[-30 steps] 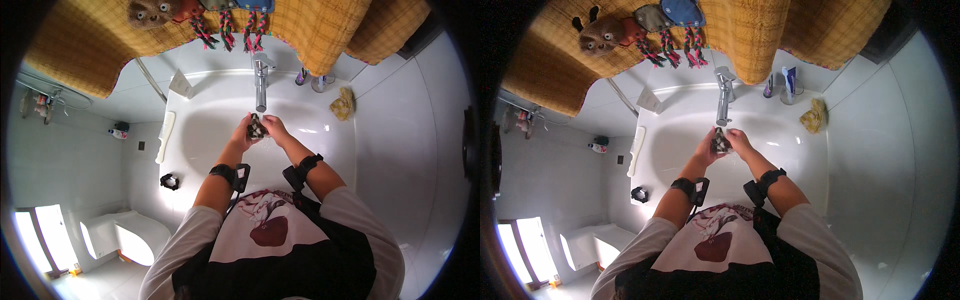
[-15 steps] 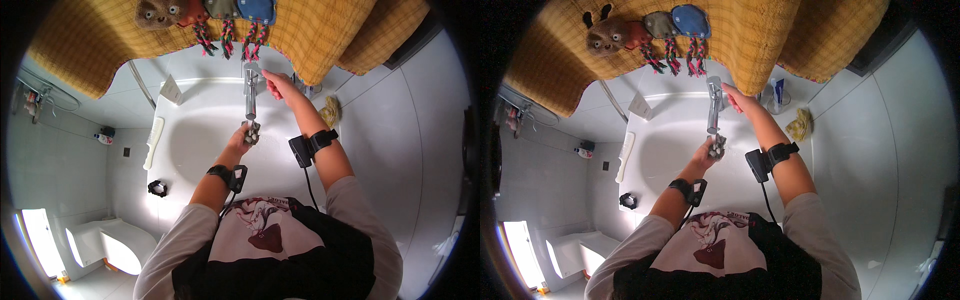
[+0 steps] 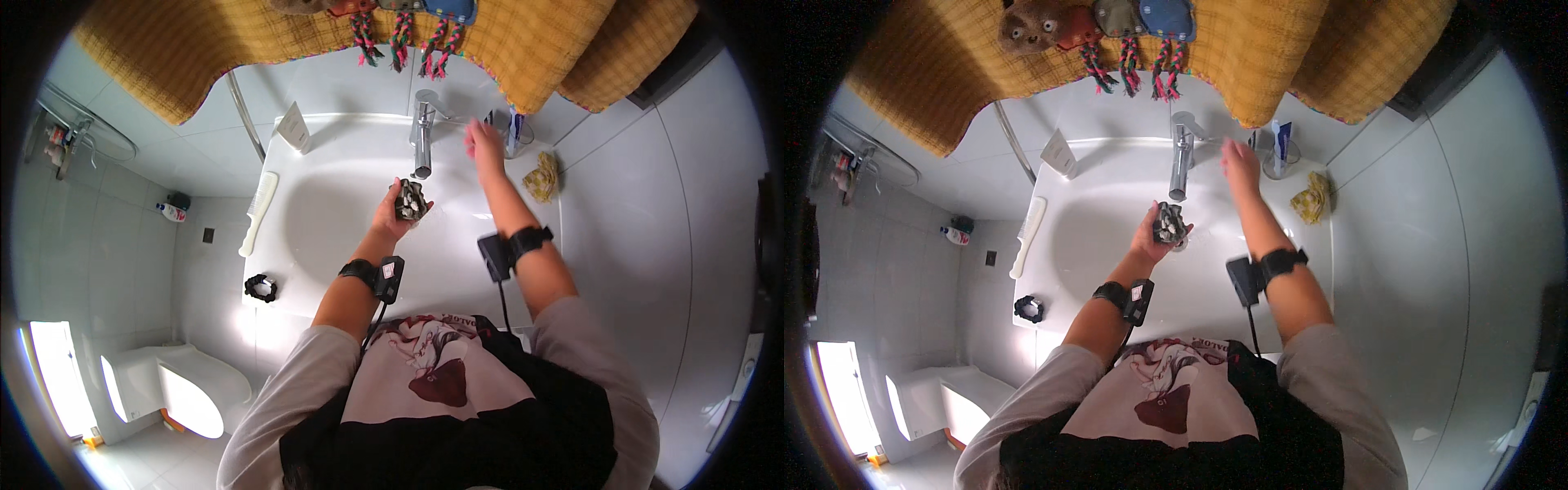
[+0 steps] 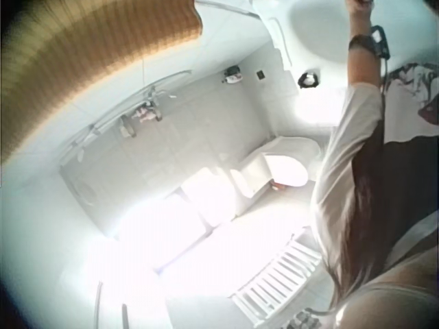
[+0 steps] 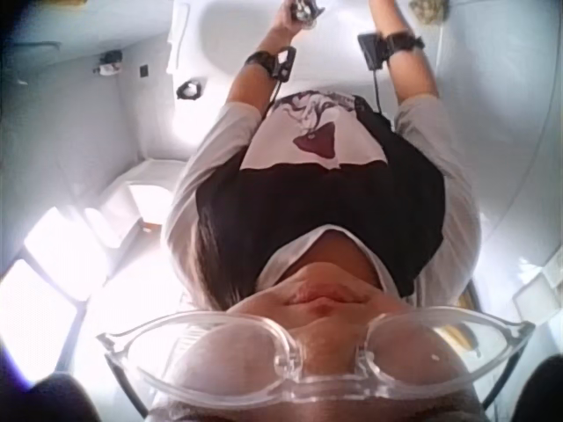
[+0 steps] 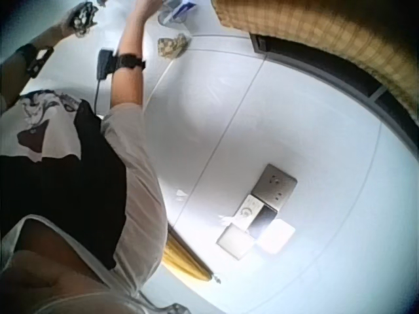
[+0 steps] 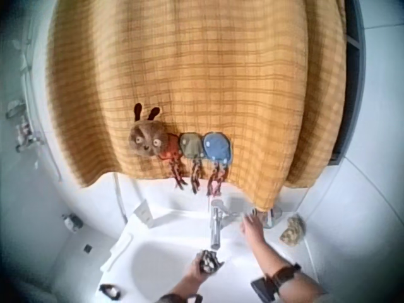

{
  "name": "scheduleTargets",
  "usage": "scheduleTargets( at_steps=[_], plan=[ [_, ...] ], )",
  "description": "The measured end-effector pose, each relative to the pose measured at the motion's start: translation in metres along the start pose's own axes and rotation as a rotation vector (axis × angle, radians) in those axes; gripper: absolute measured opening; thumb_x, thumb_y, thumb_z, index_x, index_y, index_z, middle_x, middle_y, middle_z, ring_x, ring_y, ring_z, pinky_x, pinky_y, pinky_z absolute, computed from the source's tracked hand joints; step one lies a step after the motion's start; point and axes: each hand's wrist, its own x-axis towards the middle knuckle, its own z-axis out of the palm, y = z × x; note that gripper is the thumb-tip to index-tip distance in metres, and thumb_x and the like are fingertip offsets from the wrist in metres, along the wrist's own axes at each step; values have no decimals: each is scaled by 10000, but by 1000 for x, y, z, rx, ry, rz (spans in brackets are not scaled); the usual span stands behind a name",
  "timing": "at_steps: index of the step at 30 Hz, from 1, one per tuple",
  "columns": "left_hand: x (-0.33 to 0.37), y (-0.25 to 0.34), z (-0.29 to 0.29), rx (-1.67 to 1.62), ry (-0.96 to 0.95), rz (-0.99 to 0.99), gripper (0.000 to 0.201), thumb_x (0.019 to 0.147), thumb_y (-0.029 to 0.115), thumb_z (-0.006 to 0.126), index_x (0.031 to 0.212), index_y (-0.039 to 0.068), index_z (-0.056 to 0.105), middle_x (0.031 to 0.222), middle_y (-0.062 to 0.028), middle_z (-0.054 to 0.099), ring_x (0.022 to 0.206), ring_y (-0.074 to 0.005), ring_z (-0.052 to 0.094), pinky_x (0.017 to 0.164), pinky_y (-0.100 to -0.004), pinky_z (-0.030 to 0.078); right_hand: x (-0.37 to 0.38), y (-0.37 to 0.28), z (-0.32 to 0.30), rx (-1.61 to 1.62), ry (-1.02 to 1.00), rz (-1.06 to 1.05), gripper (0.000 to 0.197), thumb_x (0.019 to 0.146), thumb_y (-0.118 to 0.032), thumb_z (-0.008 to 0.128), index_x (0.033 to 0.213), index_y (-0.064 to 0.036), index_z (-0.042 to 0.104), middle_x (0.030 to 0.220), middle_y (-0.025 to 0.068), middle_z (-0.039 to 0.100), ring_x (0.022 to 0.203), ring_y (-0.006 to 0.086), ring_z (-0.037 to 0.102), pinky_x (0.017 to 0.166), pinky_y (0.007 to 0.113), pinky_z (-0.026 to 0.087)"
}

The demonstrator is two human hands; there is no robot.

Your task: The recorder cleans the exterior surfaces and lid of a toilet with a cloth, then washes and wrings the cloth in a bathroom sink.

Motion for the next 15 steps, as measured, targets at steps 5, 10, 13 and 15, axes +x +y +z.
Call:
scheduleTargets(
  at_steps=[5, 10, 13, 15],
  plan=[
    [-19, -1, -2, -150, 46, -17, 629, 810, 607, 447, 1051, 28, 501, 906, -149, 569, 857, -305, 557, 915, -543, 408, -82, 124, 27, -24, 234, -12, 416, 909, -403, 426, 986, -46, 626, 1004, 91, 612, 976, 206, 536, 884, 324, 380],
    [-29, -12, -16, -244, 156, -70, 478, 880, 468, 378, 1089, 55, 495, 1058, -130, 545, 1001, -292, 521, 879, -477, 422, -130, 117, 90, -24, 33, -261, 476, 868, -296, 538, 1265, -51, 442, 1375, 161, 329, 1284, 289, 292, 1050, 381, 233],
    [-20, -19, -47, -233, 85, -96, 413, 912, 347, 300, 1131, 47, 480, 1115, -129, 540, 1054, -287, 509, 913, -408, 414, -138, 92, 111, -174, -57, -393, 463, 835, -193, 576, 1268, -86, 453, 1343, 136, 390, 1290, 278, 292, 1056, 353, 226],
    [-21, -21, -60, -264, 47, -62, 411, 913, 340, 290, 1133, 49, 478, 1115, -127, 540, 1055, -285, 509, 914, -412, 412, -140, 91, 115, -530, -152, -615, 414, 776, -254, 624, 1172, -157, 553, 1240, 85, 508, 1228, 307, 382, 1029, 384, 289]
  ],
)
